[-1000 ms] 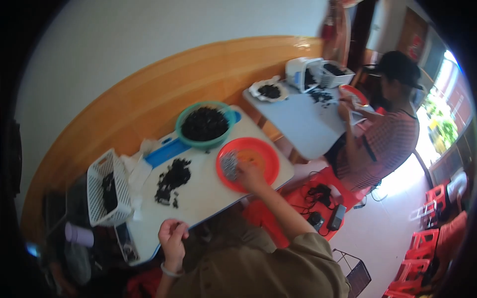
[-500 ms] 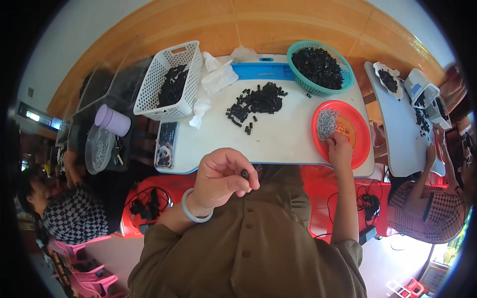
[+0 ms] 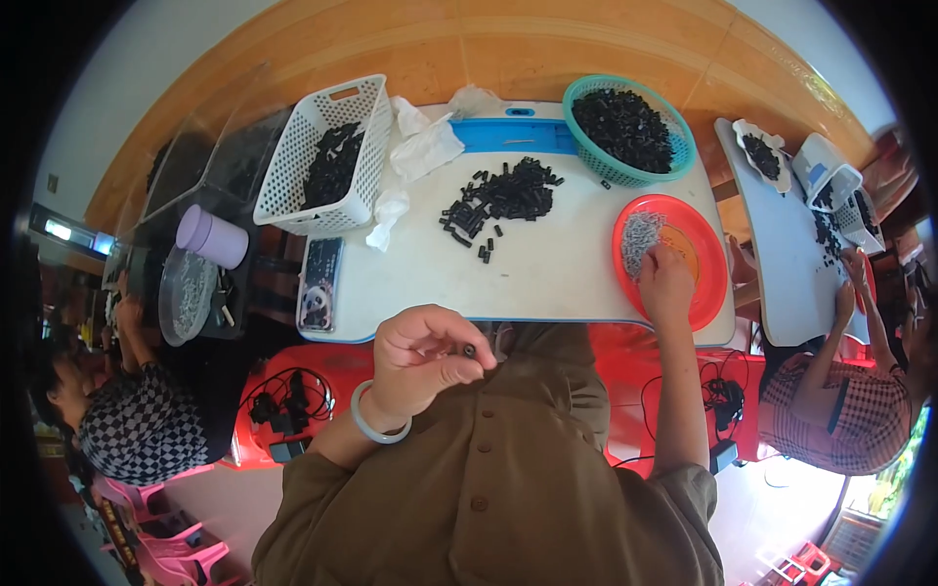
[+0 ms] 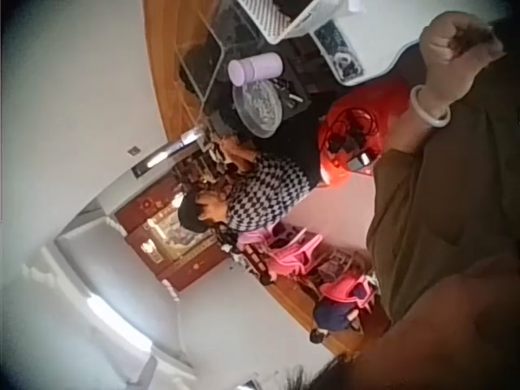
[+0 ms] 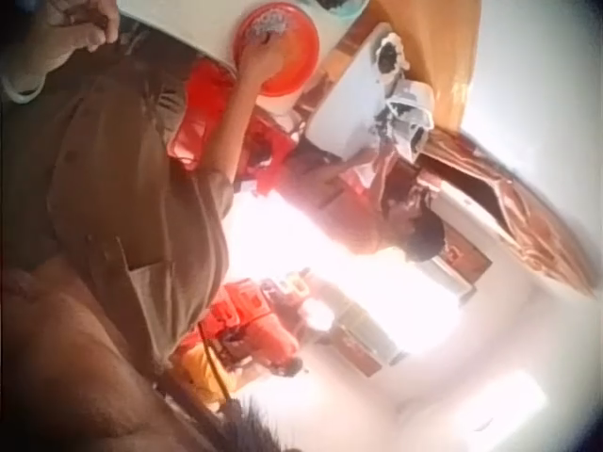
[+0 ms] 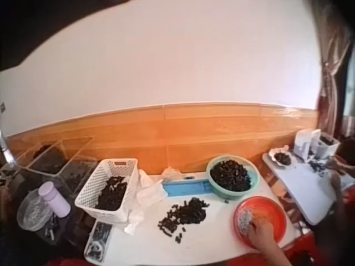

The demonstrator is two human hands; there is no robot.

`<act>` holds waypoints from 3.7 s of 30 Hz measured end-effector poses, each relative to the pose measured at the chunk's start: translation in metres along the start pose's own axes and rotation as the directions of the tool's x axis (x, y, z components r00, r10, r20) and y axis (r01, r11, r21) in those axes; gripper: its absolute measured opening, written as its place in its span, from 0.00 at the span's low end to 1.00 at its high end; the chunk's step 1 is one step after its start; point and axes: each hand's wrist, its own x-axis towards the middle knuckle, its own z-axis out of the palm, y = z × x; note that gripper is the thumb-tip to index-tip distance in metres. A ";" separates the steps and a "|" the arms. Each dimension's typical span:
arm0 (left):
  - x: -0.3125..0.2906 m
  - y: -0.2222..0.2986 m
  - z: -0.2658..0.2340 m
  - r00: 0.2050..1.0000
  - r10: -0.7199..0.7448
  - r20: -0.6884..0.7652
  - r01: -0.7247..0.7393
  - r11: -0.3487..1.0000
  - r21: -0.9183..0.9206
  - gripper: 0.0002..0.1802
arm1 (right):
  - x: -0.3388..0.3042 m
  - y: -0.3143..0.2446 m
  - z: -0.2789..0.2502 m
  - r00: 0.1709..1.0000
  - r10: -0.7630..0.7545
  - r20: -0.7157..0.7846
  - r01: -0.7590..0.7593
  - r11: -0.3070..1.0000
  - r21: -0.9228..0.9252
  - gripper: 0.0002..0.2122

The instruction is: The person assembles small black plastic components by hand at a work table.

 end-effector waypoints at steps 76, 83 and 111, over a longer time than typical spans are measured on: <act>-0.030 -0.048 -0.035 0.884 -0.256 -0.391 0.276 0.961 -0.004 0.06 | 0.021 -0.158 0.115 0.828 -0.504 0.244 0.457 0.860 0.227 0.01; -0.032 -0.051 -0.039 0.875 -0.263 -0.406 0.289 0.957 0.003 0.07 | 0.027 -0.141 0.122 0.882 -0.431 0.193 0.325 0.851 0.413 0.01; -0.052 -0.076 -0.049 0.855 -0.299 -0.423 0.321 0.947 -0.020 0.08 | 0.021 -0.140 0.111 0.846 -0.475 0.245 0.409 0.870 0.275 0.02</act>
